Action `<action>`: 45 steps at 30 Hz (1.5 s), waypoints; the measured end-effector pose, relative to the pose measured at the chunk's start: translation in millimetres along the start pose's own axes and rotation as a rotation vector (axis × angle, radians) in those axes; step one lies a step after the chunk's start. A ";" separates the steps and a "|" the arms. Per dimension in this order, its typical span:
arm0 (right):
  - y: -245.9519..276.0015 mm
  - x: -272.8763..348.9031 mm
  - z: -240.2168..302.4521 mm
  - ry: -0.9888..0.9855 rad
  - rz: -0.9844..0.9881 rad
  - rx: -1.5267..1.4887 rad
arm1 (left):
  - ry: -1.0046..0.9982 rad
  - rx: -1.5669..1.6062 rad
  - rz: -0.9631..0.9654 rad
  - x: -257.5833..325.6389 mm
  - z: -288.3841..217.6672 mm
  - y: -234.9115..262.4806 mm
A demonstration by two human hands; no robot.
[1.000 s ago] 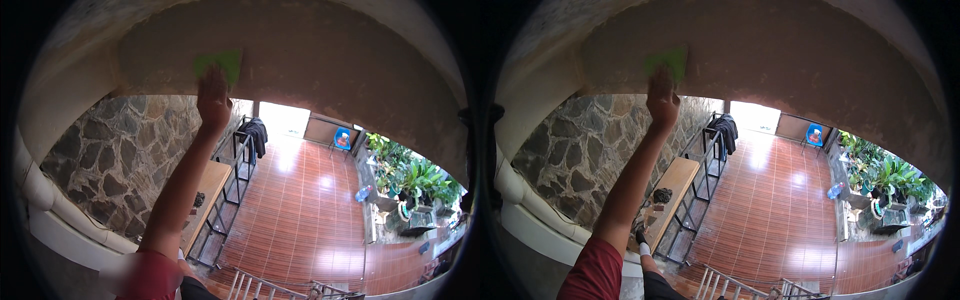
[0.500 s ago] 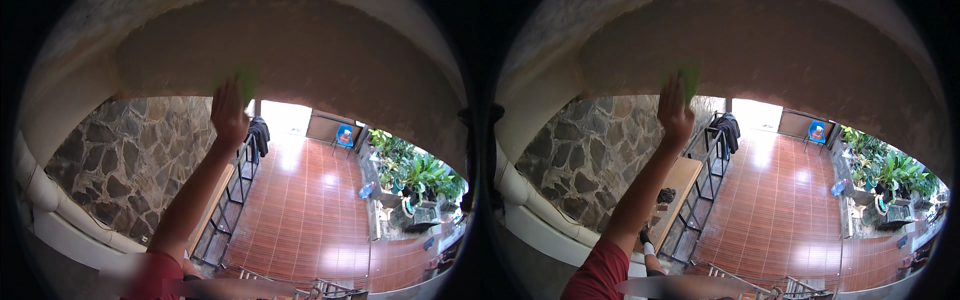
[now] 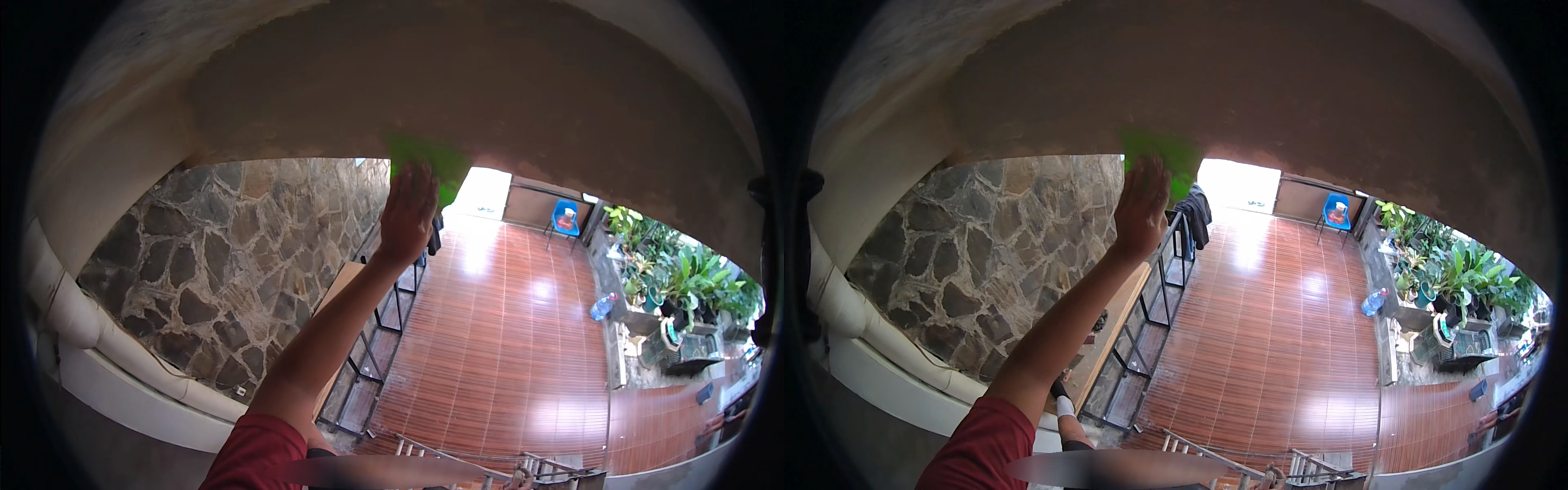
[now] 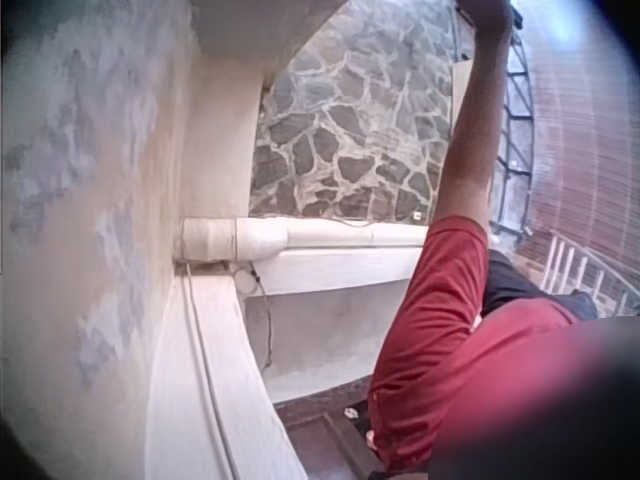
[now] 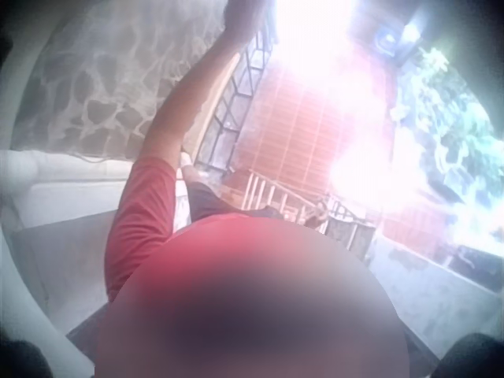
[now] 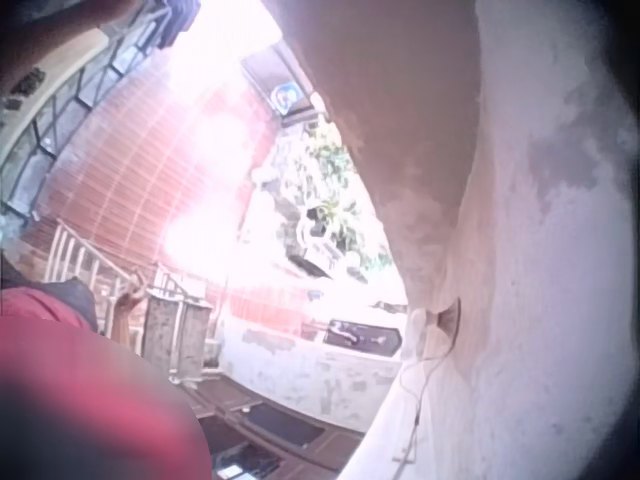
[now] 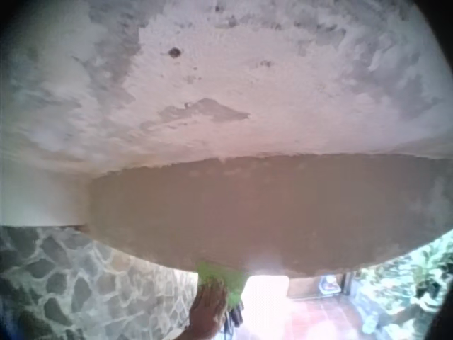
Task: The person stands on a ladder and uses a green trowel to apply plaster to a curved ceiling or arch. They repeatedly scoop plaster onto the trowel and smooth it onto the surface, working across the area in short passes.
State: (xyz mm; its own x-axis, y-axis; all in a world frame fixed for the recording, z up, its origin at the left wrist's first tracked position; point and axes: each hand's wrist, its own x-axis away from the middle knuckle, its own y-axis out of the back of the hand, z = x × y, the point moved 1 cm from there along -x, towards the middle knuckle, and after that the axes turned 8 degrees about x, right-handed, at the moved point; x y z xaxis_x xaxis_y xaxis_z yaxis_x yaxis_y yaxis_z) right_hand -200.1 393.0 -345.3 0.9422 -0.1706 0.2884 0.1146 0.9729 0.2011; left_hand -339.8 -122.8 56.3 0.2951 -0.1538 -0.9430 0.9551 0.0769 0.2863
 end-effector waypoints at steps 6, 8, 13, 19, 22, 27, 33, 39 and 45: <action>-4.5 -2.0 16.1 0.002 -0.020 -0.025 | 0.328 0.194 -0.135 45.8 -50.1 56.2; -9.4 -4.0 27.1 0.009 -0.035 -0.071 | 0.853 0.553 -0.225 66.5 -79.2 84.8; -30.3 0.9 76.0 0.022 0.080 -0.320 | 1.552 1.485 -0.458 98.8 -116.1 154.3; -68.5 42.8 199.7 0.087 0.480 -0.585 | 1.789 1.391 -0.374 132.8 -148.8 192.2; -82.9 79.2 266.9 0.289 0.690 -0.375 | 1.842 1.311 -0.429 154.6 -166.7 195.4; -127.3 133.3 323.4 0.900 0.757 0.081 | 1.953 1.222 -0.387 175.3 -197.9 193.7; -161.7 159.3 319.0 1.026 0.640 0.354 | 1.923 1.354 -0.653 178.8 -222.7 198.4; -170.7 165.6 307.2 1.033 0.560 0.353 | 1.927 1.335 -0.642 178.4 -220.2 209.8; -184.2 171.8 298.4 1.111 0.392 0.333 | 1.853 1.316 -0.673 181.1 -222.7 210.3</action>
State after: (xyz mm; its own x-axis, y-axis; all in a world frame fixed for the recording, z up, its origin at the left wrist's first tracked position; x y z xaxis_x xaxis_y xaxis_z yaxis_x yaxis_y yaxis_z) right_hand -153.3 137.8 -53.4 0.6700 0.5098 -0.5396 -0.1705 0.8131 0.5566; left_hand -91.8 84.9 -92.0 0.4439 0.8745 0.1956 0.5958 -0.1250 -0.7934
